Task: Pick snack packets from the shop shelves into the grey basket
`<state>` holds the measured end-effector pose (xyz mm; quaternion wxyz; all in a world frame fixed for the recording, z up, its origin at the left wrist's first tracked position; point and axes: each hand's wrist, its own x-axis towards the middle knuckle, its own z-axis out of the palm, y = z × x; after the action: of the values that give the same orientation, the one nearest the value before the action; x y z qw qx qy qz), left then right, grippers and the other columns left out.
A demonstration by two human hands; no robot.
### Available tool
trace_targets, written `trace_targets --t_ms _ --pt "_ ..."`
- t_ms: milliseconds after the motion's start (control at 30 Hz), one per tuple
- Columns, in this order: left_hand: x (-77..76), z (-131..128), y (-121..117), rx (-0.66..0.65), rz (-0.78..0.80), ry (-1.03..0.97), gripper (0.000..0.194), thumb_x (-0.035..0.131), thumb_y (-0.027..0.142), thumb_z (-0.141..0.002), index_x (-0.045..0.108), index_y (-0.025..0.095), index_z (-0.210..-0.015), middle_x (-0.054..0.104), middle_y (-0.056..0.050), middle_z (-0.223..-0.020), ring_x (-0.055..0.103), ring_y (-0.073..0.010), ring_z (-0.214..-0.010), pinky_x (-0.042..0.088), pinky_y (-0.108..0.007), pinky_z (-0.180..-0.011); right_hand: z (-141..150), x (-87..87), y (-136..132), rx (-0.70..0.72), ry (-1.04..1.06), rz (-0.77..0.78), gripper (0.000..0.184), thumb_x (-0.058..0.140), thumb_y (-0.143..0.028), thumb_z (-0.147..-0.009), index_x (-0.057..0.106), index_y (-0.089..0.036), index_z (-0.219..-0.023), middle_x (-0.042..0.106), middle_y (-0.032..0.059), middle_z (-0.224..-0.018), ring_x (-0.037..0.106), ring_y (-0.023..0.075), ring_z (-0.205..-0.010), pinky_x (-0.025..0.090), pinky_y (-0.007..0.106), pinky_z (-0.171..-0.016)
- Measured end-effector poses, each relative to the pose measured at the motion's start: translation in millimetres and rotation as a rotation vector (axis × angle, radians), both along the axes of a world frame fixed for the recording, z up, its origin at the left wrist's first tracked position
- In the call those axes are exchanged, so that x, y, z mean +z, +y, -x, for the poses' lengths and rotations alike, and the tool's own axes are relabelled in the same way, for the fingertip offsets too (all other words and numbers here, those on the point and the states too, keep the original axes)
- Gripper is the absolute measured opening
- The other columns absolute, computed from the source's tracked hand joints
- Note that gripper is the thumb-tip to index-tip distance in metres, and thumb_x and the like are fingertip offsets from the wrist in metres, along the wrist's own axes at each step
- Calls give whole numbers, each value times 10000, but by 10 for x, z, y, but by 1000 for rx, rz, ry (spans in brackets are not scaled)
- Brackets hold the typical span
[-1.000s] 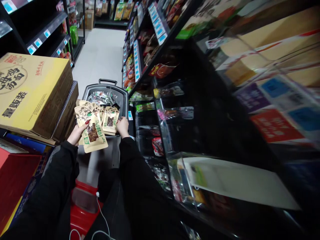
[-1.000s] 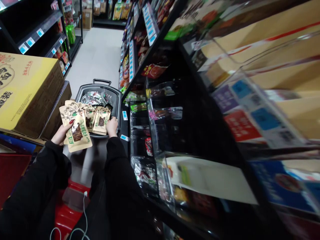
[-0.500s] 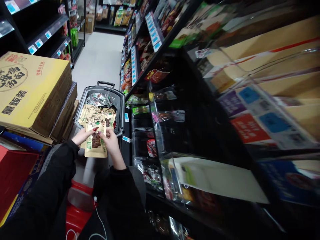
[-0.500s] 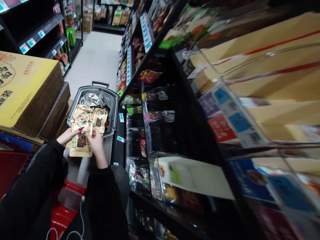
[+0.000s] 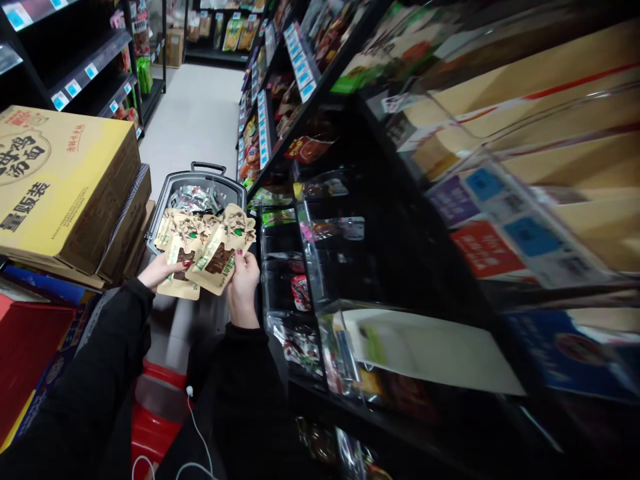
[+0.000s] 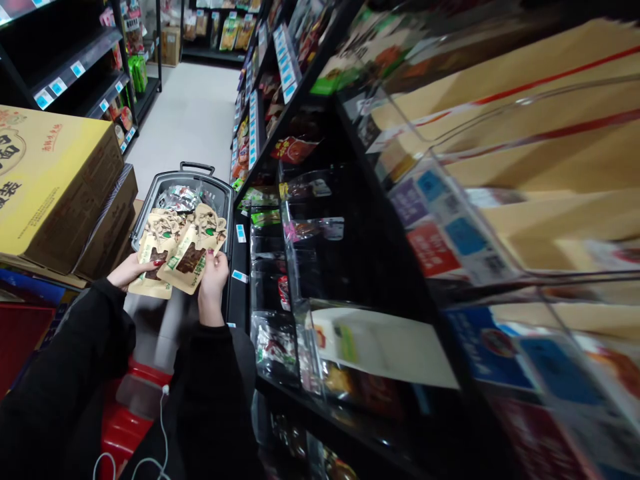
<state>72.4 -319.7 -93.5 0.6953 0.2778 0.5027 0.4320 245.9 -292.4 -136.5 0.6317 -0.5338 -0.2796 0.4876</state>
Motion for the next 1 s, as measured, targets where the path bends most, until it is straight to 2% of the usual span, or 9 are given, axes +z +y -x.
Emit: trace_targets --t_ms 133,233,367,533,667,733,867,933,1000 --pt "102 44 -23 41 0 -63 589 837 209 -468 629 83 -1004 700 -111 -899 656 -266 -857 517 -401 -829 -104 22 15 99 369 -7 153 559 -299 -736 478 -187 -802 488 -47 -659 461 73 -556 414 202 -563" --pt "163 68 -37 65 -20 -112 574 823 200 -498 619 86 -1023 698 -122 -924 660 -274 -857 527 -404 -816 -198 104 -33 292 577 -27 99 480 -292 -802 483 -193 -798 288 -86 -525 205 50 -371 253 168 -371" --pt "180 75 -29 130 -16 -87 581 813 166 -499 609 79 -1036 694 -133 -951 655 -281 -890 523 -411 -837 -255 272 -134 473 787 -110 135 444 -323 -836 446 -195 -794 177 -103 -518 2 37 -359 118 159 -325" --pt "169 65 -14 120 -15 -105 556 808 155 -492 623 82 -1012 697 -132 -949 662 -271 -875 508 -408 -876 -235 472 -220 519 712 -115 293 464 -480 -794 362 -211 -741 124 -114 -507 -69 38 -358 33 200 -334" --pt "172 66 -19 108 -8 -96 553 803 174 -506 623 79 -1020 692 -142 -964 658 -285 -891 505 -428 -879 -238 536 -238 545 717 -113 411 473 -608 -724 369 -210 -735 142 -112 -519 -52 34 -368 38 216 -356" --pt "165 68 -22 106 -11 -89 553 798 182 -520 619 79 -1032 691 -142 -971 655 -287 -900 507 -431 -873 -246 500 -218 554 780 -142 423 491 -614 -713 381 -207 -746 153 -108 -531 -40 33 -379 56 211 -361" --pt "131 74 -21 79 -32 -77 534 784 186 -553 618 86 -1050 691 -132 -971 661 -262 -872 516 -408 -858 -249 344 -149 581 859 -174 258 538 -428 -777 401 -209 -773 161 -96 -542 -28 47 -404 95 198 -361" --pt "116 78 -18 76 -37 -76 540 788 186 -547 618 85 -1049 693 -129 -964 667 -250 -837 528 -394 -832 -240 277 -126 577 819 -169 219 532 -395 -792 414 -212 -773 153 -91 -545 -26 55 -418 105 199 -366" --pt "110 81 -15 80 -36 -82 540 794 188 -542 616 86 -1042 694 -127 -959 669 -241 -816 539 -377 -805 -236 224 -105 535 656 -142 241 480 -438 -812 423 -212 -753 138 -85 -551 -21 62 -428 111 205 -375"
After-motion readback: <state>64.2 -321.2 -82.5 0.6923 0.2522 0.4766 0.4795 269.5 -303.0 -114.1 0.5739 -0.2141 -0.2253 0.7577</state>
